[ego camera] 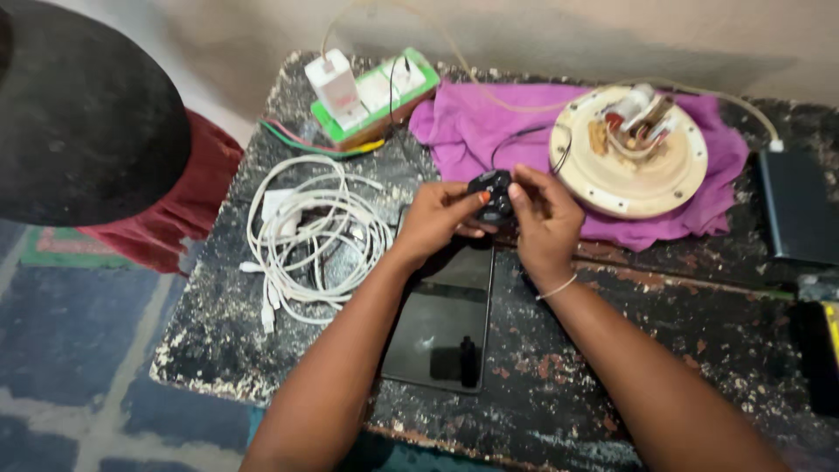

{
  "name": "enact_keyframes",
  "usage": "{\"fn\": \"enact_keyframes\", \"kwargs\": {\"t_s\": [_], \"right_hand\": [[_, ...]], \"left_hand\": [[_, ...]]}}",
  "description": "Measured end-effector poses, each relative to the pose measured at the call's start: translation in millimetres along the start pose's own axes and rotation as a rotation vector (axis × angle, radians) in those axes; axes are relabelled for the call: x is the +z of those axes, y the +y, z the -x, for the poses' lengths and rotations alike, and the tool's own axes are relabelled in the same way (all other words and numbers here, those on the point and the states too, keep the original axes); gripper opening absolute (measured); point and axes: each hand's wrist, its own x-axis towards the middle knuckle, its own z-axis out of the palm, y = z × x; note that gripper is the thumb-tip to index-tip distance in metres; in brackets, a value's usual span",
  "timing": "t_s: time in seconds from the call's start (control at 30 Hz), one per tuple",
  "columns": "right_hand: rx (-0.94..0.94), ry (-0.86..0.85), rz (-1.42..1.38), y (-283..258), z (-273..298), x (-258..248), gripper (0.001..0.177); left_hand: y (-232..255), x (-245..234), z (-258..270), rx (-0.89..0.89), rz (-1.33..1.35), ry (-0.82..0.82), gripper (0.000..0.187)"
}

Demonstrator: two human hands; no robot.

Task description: The person holds a small black electronic device and repeatedly opens and closes its casing while seated at a cluttered table. They manipulate the device with both hands, occasionally adjusting its position, but do not connect it to any other component or power source.

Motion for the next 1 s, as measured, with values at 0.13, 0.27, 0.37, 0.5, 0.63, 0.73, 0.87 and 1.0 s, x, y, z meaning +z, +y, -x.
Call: {"fn": "enact_keyframes", "kwargs": {"t_s": [0.13, 0.27, 0.37, 0.5, 0.63, 0.73, 0.87, 1.0], "right_hand": [[0.085, -0.014, -0.232, -8, -4, 3, 0.030], [-0.028, -0.127, -0.146, -10, -3, 3, 0.033], [-0.060, -0.139, 0.006, -11, -3, 3, 0.031], [0.150, -0.060, -0.112, -10, -2, 5, 0.031], [-0.096, -0.056, 0.005, -11, -3, 2, 0.026], [-0.081, -0.021, -0.039, -14, -4, 1, 0.021], [0.017, 0.001, -0.116, -15, -6, 2, 0.019], [0.010, -0.027, -0.057, -14, -2, 1, 0.017]], "left_hand": [[10, 3, 0, 0.028, 0.040, 0.077, 0.031], [8, 0, 0, 0.068, 0.101, 0.100, 0.032], [5, -1, 0, 0.060, 0.098, 0.087, 0.032], [1, -4, -3, 0.045, 0.096, 0.046, 0.032], [-1, -5, -4, 0.028, 0.039, -0.002, 0.033], [2, -5, 1, -0.002, 0.010, -0.020, 0.036], [11, -4, 2, -0.046, 0.091, -0.051, 0.041], [10, 0, 5, 0.004, 0.049, -0.162, 0.050]]}}
